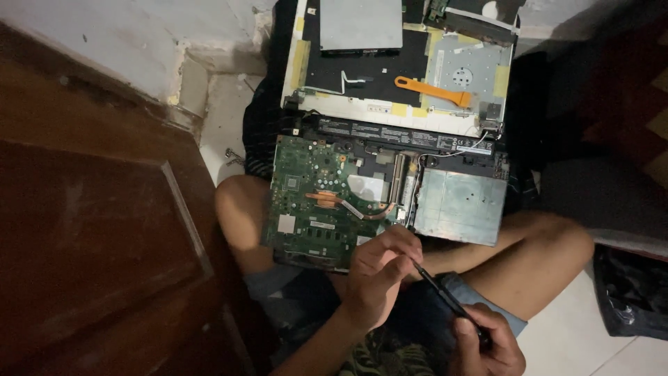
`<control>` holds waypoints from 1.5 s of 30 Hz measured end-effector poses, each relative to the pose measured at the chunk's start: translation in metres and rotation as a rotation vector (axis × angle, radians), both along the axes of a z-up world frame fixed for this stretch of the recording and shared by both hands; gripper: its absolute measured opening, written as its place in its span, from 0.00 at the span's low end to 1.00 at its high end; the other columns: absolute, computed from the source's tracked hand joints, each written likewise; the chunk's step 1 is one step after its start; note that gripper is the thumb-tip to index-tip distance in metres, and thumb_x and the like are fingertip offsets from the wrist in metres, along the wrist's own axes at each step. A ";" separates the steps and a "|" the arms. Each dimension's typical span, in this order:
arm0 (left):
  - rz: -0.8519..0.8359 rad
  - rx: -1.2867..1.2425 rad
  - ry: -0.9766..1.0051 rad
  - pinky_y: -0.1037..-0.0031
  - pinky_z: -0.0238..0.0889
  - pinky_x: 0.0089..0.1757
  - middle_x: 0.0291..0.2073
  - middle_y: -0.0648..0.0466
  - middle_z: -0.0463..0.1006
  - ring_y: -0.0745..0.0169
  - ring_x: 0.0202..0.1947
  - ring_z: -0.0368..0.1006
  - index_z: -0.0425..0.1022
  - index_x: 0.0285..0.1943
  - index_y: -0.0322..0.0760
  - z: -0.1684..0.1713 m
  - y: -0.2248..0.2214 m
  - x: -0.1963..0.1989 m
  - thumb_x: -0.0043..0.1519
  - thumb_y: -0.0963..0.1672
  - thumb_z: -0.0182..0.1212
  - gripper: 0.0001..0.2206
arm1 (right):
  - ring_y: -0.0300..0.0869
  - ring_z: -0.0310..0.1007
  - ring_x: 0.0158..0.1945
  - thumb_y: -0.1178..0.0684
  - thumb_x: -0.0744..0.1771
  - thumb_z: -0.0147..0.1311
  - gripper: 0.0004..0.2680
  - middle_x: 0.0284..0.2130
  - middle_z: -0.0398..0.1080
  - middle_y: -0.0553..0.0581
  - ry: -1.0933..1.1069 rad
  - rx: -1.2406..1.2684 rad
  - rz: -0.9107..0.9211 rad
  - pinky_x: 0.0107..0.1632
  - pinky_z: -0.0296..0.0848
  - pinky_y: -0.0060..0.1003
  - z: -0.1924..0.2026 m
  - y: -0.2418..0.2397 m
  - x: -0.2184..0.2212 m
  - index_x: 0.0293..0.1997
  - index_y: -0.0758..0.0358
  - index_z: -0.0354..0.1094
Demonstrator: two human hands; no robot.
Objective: Removing screws and prying a motherboard from a laptop chassis during disassembly.
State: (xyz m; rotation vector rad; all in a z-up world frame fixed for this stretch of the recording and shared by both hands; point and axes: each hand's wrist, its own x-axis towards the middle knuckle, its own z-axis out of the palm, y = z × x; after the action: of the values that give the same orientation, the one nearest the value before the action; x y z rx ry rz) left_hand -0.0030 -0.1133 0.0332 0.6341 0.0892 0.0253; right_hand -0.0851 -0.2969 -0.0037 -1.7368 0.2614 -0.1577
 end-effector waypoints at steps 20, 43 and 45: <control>0.008 0.042 -0.007 0.76 0.59 0.45 0.46 0.51 0.73 0.67 0.44 0.65 0.67 0.67 0.32 -0.013 -0.002 -0.001 0.66 0.53 0.66 0.28 | 0.40 0.72 0.36 0.67 0.65 0.53 0.06 0.36 0.75 0.63 0.022 -0.107 0.008 0.48 0.70 0.29 -0.004 -0.014 0.002 0.45 0.73 0.69; 0.363 1.810 0.078 0.44 0.55 0.59 0.64 0.47 0.65 0.40 0.71 0.56 0.82 0.52 0.42 -0.036 0.133 0.017 0.54 0.46 0.72 0.17 | 0.45 0.72 0.25 0.62 0.55 0.60 0.20 0.35 0.73 0.50 -0.426 -1.253 1.091 0.28 0.69 0.41 0.149 0.090 0.183 0.52 0.56 0.76; 0.346 1.822 0.094 0.48 0.58 0.58 0.64 0.48 0.64 0.41 0.72 0.54 0.81 0.52 0.43 -0.031 0.133 0.018 0.55 0.47 0.73 0.17 | 0.42 0.68 0.22 0.46 0.54 0.69 0.23 0.30 0.70 0.49 -0.484 -1.234 1.181 0.26 0.67 0.38 0.149 0.100 0.188 0.53 0.59 0.76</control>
State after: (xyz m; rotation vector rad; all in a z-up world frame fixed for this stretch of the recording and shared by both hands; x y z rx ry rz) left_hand 0.0146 0.0199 0.0018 2.4349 0.2665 0.4491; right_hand 0.1026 -0.1971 0.1449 -2.6382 -1.4957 0.1895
